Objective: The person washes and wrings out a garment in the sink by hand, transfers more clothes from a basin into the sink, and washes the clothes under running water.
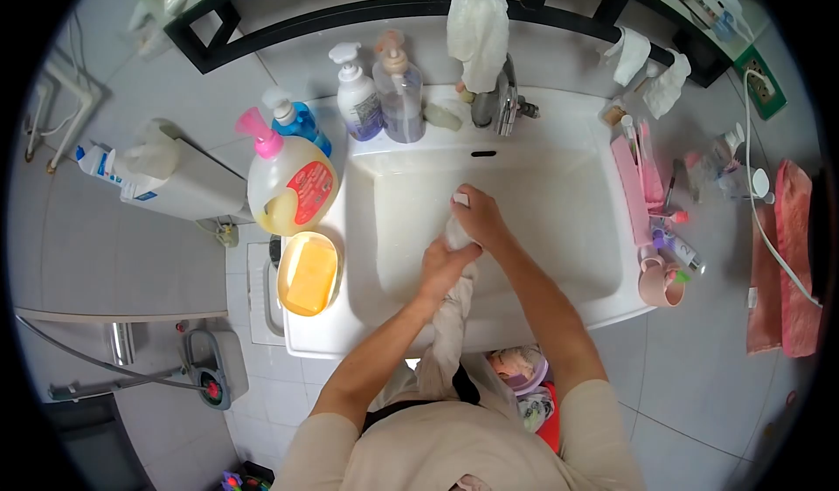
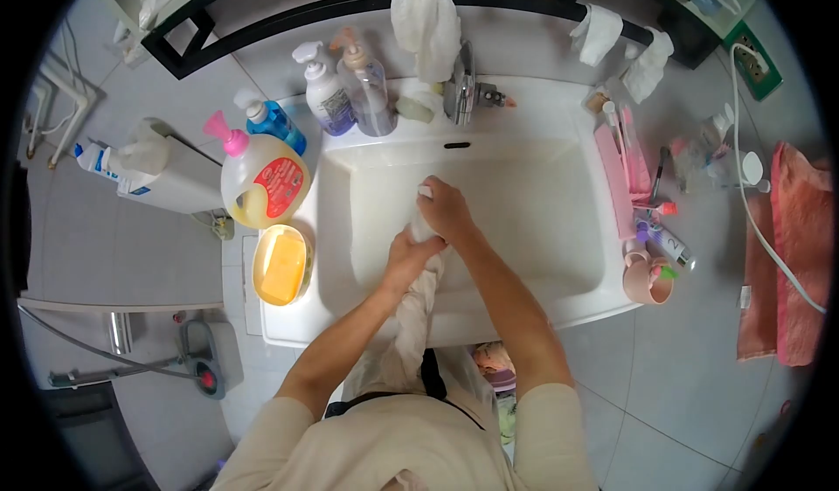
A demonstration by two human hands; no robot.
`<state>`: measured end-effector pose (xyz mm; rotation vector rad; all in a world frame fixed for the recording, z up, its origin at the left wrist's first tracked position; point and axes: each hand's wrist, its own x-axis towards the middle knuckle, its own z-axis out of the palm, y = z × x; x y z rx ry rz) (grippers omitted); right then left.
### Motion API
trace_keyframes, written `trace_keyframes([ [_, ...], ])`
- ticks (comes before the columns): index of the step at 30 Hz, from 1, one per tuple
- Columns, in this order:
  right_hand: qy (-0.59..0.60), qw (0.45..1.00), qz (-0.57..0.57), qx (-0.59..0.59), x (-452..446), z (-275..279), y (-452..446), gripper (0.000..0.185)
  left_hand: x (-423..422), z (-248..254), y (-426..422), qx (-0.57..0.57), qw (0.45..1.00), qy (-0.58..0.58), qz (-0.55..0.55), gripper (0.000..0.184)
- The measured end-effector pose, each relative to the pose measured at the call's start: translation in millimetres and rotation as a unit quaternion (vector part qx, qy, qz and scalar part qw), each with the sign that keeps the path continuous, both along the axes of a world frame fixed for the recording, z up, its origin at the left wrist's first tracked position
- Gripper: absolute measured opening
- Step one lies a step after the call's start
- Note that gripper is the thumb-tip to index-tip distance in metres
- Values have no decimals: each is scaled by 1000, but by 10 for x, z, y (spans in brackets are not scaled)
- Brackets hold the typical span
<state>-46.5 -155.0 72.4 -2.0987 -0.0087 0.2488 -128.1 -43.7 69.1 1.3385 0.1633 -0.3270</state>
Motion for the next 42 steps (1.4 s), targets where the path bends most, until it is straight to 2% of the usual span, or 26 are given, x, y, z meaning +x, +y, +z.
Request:
trace_keyframes([
  [2, 120, 980, -23, 155, -85, 239, -46, 61, 9, 20, 76, -56, 998, 30, 7, 41],
  [5, 9, 947, -25, 321, -180, 371, -279, 80, 7, 257, 321, -166, 976, 141, -8, 44],
  [7, 19, 936, 3, 351, -233, 281, -296, 87, 0, 288, 412, -249, 945, 208, -46, 45],
  [8, 23, 930, 16, 366, -248, 251, -302, 90, 28, 193, 430, -243, 947, 184, -102, 54],
  [11, 14, 909, 101, 403, -328, 587, -219, 92, -8, 324, 341, -307, 915, 221, -143, 61],
  [14, -77, 950, 210, 216, -277, 823, -164, 76, 5, 390, 314, -338, 909, 183, -159, 65],
  [17, -63, 929, 204, 304, -221, 676, -107, 47, -22, 371, 273, -364, 897, 207, -141, 67],
  [20, 6, 920, 79, 383, -245, 567, -72, 25, -20, 551, 303, -367, 909, 158, -118, 65],
  [23, 38, 938, 94, 331, -212, 697, -29, 16, -7, 752, 270, -192, 967, 109, -124, 63],
  [26, 30, 965, 147, 216, -183, 778, 34, 9, 13, 816, 160, -132, 984, 79, -95, 58],
  [29, -24, 980, 178, 89, -139, 652, 43, 16, 82, 576, 88, -100, 990, -11, -103, 52],
  [32, -82, 982, 167, 32, -133, 557, 79, 16, 48, 514, 63, -77, 995, -16, -68, 40],
  [35, -66, 985, 161, -11, -139, 463, 111, 14, 9, 482, 49, -38, 997, -12, -63, 34],
  [38, -116, 968, 165, -150, -175, 458, 185, 14, -36, 410, 17, 31, 999, -6, -40, 28],
  [41, -56, 952, 168, -250, -153, 451, 272, 16, 1, 272, -53, 81, 997, 6, -4, 25],
  [42, -96, 962, 136, -217, -183, 462, 249, 19, 4, 318, -45, 78, 997, 10, 2, 26],
])
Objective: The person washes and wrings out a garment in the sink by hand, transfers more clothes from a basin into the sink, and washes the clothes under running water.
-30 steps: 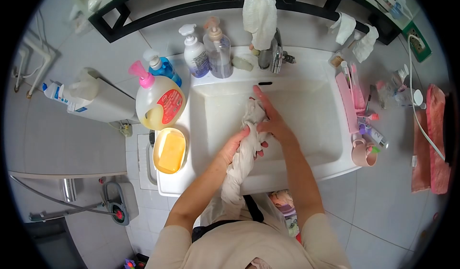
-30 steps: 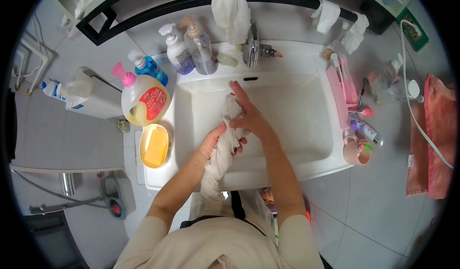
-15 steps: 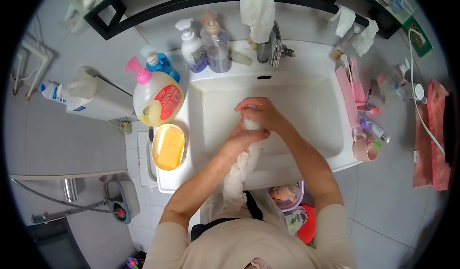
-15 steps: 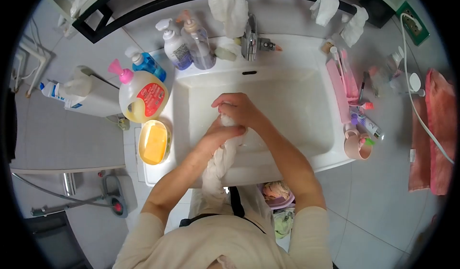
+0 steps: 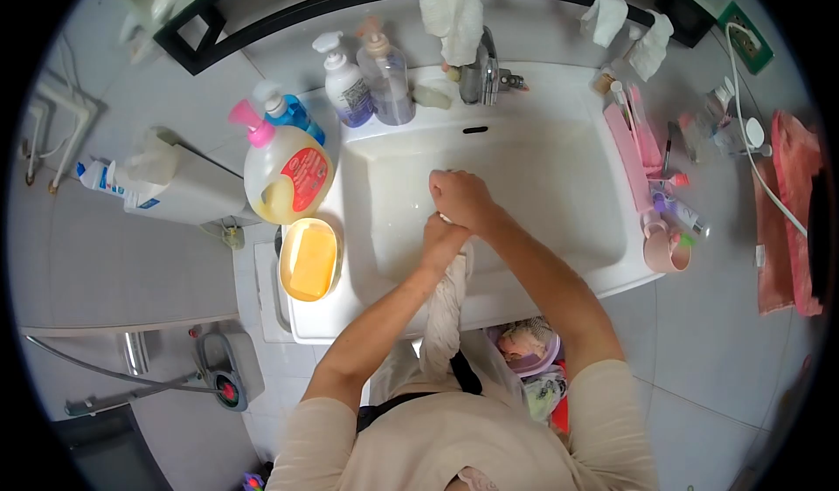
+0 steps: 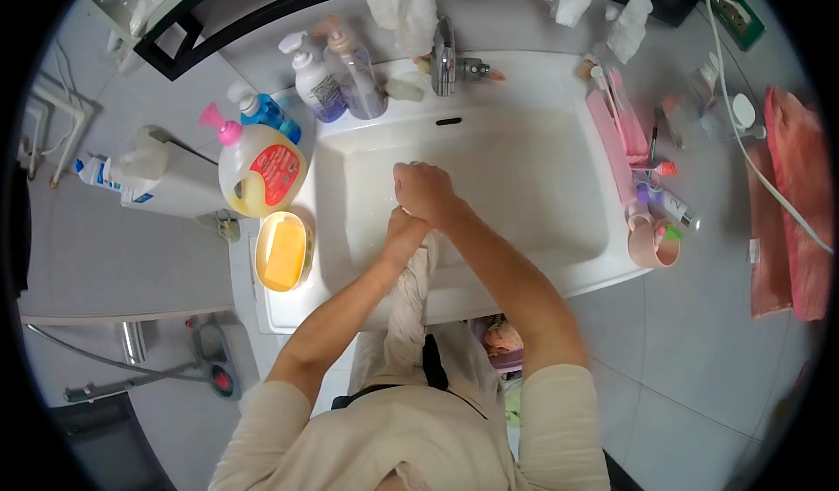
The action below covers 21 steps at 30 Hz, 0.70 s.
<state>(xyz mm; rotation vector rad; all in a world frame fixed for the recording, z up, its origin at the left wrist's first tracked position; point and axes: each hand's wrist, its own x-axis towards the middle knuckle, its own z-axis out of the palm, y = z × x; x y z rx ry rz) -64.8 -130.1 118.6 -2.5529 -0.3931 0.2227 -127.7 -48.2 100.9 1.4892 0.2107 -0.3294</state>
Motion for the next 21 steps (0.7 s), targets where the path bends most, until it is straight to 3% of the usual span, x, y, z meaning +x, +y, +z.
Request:
trace_keyframes([
  [2, -79, 993, -39, 83, -154, 4, -43, 30, -10, 87, 99, -6, 1000, 8, 14, 29],
  [5, -260, 951, -46, 161, -669, 123, -369, 49, 105, -63, 382, -111, 978, 174, 35, 38],
  [7, -315, 945, 81, -39, -1161, -122, -576, 57, 148, -225, 476, -128, 965, 218, 65, 39],
  [9, -392, 887, 235, -59, -1562, -230, -574, 49, 131, -256, 484, -200, 936, 276, 88, 30],
  [11, -359, 893, 270, -6, -1605, -12, -374, 40, 4, -185, 433, -232, 926, 291, 57, 33],
  [12, -342, 895, 287, 20, -1610, 75, -246, 36, -135, 96, 369, -227, 928, 290, 60, 34],
  [14, -386, 858, 332, 63, -1515, 78, -53, 28, -149, 211, 326, -186, 922, 338, 9, 39],
  [16, -400, 839, 358, 87, -1441, 177, -45, 24, -137, 172, 375, -268, 895, 353, 56, 39],
  [19, -304, 899, 244, 199, -1473, 290, -74, 26, -113, 113, 475, -379, 857, 335, 94, 35],
  [21, -240, 857, 44, 453, -1476, 336, 29, 24, -110, 214, 491, -426, 851, 281, 126, 33],
])
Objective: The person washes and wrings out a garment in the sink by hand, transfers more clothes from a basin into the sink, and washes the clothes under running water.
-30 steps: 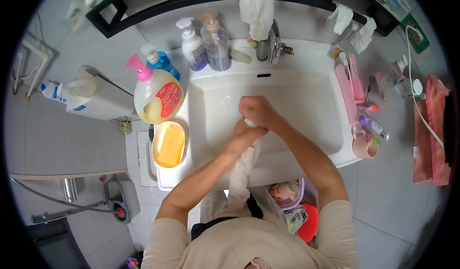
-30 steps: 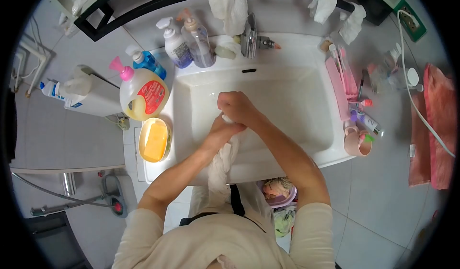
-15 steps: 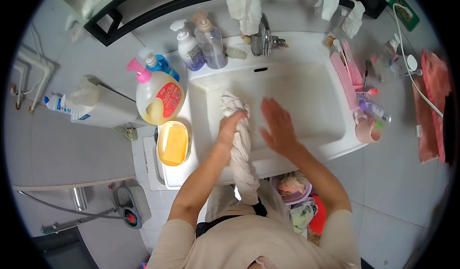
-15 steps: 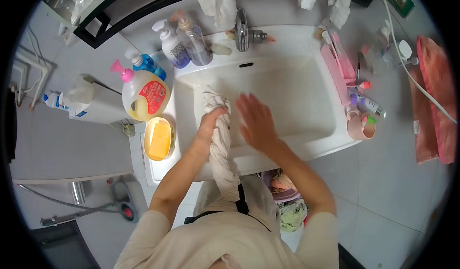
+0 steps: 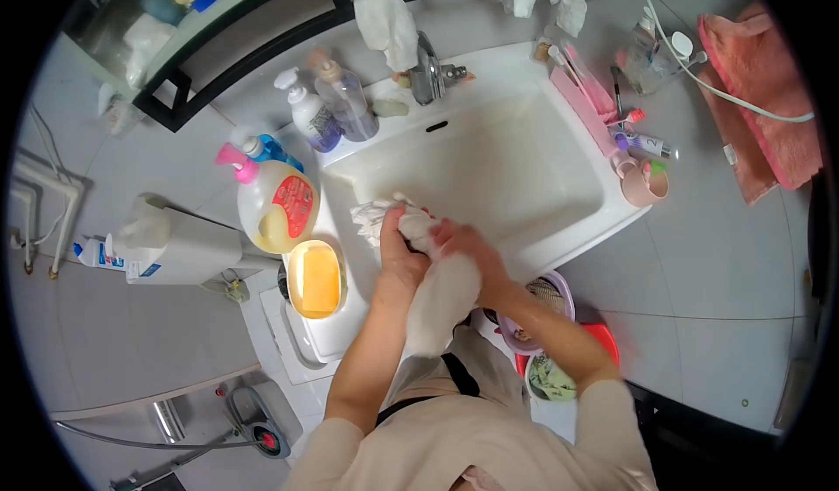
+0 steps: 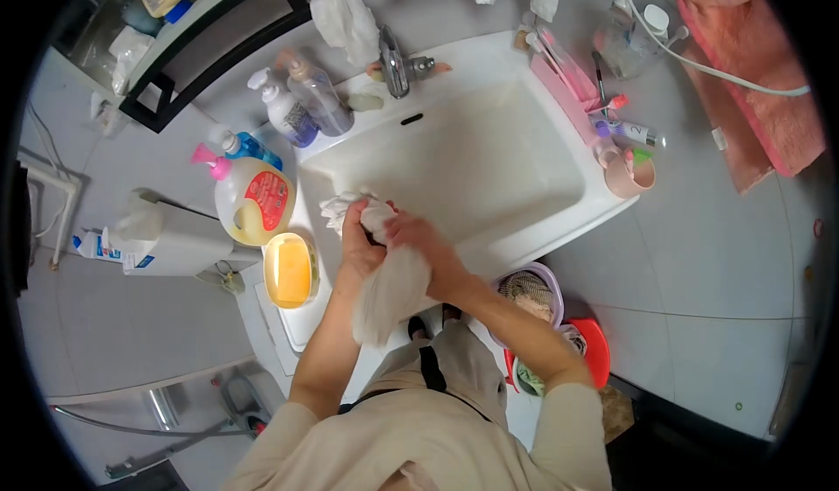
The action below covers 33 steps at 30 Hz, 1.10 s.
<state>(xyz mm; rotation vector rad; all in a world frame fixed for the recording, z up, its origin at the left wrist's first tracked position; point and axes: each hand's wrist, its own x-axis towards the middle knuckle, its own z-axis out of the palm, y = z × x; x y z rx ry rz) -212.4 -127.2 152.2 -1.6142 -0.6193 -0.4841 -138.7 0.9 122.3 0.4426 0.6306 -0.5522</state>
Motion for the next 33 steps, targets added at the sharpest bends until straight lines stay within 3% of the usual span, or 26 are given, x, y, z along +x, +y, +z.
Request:
trace_keyframes([
  [2, 122, 955, -44, 267, 53, 16, 93, 22, -31, 187, -1, 7, 997, -53, 49, 28],
  [4, 208, 839, -56, 500, 204, 26, 173, 19, -65, 449, -77, 75, 980, -141, 121, 26],
  [8, 278, 732, -43, 620, 441, 55, 130, 11, -171, 759, -120, 194, 913, -327, 147, 25],
  [11, 367, 690, 20, 623, 607, -130, -11, 8, -260, 833, -109, 408, 790, -455, 48, 29],
  [13, 419, 692, 37, 587, 648, 28, -35, 10, -127, -171, 129, 570, 564, -597, -8, 34],
  [15, 486, 673, 101, 549, 745, 14, -111, 12, -107, -222, 148, 570, 487, -660, -45, 35],
  [16, 523, 652, 157, 527, 833, -53, -205, 12, -208, 385, 18, 506, 543, -668, -52, 34],
  [17, 558, 626, 212, 502, 921, -108, -268, 12, -214, 508, -54, 478, 540, -691, -41, 34],
  [18, 581, 651, 214, 438, 989, -99, -288, 12, -220, 630, -125, 448, 536, -714, -32, 34],
  [20, 617, 692, 219, 304, 1104, 6, -311, 13, -166, 462, -181, 457, 404, -792, 19, 37],
  [24, 640, 750, 157, 55, 1102, 506, -263, 16, -134, 231, -282, 457, 297, -838, -2, 40],
  [27, 594, 767, 187, -152, 1297, 185, -131, 13, -69, 19, -359, 453, 202, -868, -16, 35],
  [28, 566, 787, 184, -161, 1315, 155, -92, 12, -58, -11, -376, 451, 167, -876, -29, 33],
  [30, 517, 820, 172, -175, 1272, 73, -27, 11, -12, -49, -422, 454, 155, -877, -28, 29],
  [33, 515, 810, 133, -247, 1298, -29, 17, 9, 9, -136, -488, 464, 132, -875, -36, 24],
])
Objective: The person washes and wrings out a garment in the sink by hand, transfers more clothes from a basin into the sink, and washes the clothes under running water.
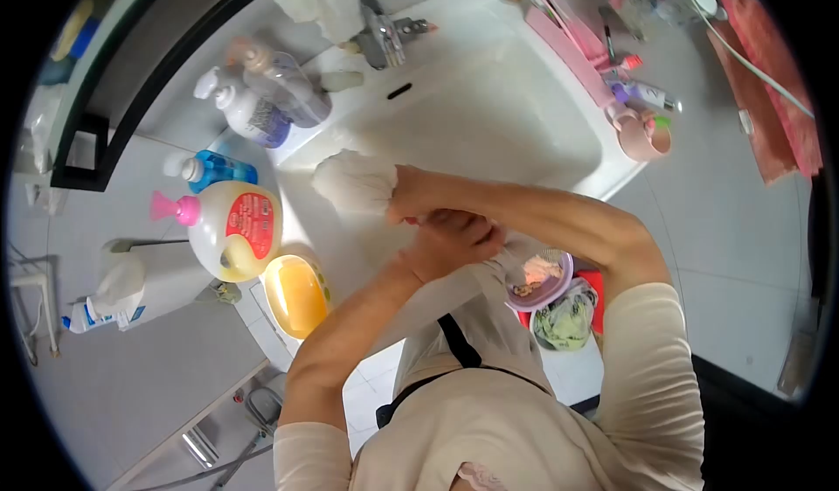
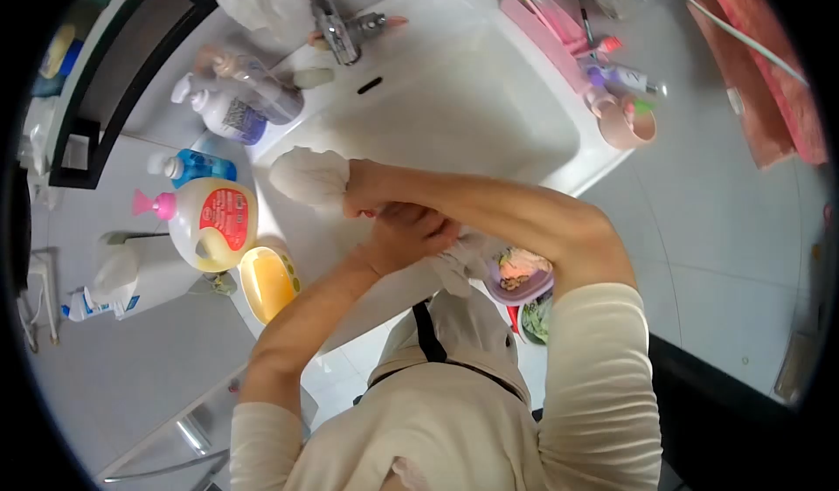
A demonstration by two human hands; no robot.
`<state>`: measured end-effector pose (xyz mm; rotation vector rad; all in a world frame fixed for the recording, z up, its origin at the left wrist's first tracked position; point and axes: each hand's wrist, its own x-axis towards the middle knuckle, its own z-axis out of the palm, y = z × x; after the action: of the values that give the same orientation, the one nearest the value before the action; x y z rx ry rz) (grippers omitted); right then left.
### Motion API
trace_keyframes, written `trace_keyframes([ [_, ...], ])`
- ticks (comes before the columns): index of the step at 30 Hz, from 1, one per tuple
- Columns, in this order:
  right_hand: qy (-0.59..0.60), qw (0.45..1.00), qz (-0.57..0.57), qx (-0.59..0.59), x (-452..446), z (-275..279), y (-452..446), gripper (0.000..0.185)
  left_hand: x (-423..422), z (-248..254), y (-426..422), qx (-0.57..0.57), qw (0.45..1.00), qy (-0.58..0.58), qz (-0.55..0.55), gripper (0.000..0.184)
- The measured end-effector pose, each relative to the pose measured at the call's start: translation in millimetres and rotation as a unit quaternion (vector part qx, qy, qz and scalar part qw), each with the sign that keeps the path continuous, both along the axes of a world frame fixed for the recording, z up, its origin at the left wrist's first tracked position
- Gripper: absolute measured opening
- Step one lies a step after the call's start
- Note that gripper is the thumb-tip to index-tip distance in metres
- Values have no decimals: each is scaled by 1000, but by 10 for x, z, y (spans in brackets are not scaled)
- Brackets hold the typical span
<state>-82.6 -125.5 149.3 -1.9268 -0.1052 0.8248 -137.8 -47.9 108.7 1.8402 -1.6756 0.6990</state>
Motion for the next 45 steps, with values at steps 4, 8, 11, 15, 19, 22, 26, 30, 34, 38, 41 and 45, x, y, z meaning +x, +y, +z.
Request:
trace_keyframes([
  [4, -82, 991, -48, -98, -67, -138, 98, 12, -25, -125, 17, 34, 999, 2, 6, 22],
  [8, -202, 964, -137, -105, -228, -174, 94, 21, -69, -298, 55, 47, 987, 153, -23, 21],
  [11, -117, 972, -200, -37, -319, 71, -180, 27, -77, -88, 22, 48, 998, -8, -32, 21],
  [15, -58, 938, -342, -20, -923, 476, -725, 35, -456, 270, -246, -24, 996, 13, -84, 20],
  [19, 47, 860, -507, 12, -1864, 543, -1223, 31, -1120, 420, -526, -39, 989, 94, -111, 20],
  [22, 71, 791, -584, 165, -2544, 22, -1475, 27, -1571, 108, -724, -30, 978, 130, -159, 21],
  [26, 130, 678, -663, 289, -3165, -777, -1622, 26, -1830, -322, -865, 94, 954, 179, -221, 24],
  [30, 119, 692, -671, 239, -3431, -1462, -1875, 33, -1937, -929, -1114, 117, 957, 200, -175, 32],
  [34, 118, 827, -547, -62, -3922, -2490, -2023, 37, -1942, -1611, -993, 241, 932, 241, -121, 33],
  [38, 89, 881, -450, -116, -3989, -2285, -2014, 33, -1888, -1299, -708, 304, 894, 328, -39, 27],
  [41, 42, 826, -556, -87, -3492, -1881, -1930, 28, -1711, -580, -696, 147, 885, 441, -9, 23],
  [45, -259, 819, -510, -27, -2560, -1091, -1575, 16, -1294, 72, -448, -10, 907, 388, 162, 19],
])
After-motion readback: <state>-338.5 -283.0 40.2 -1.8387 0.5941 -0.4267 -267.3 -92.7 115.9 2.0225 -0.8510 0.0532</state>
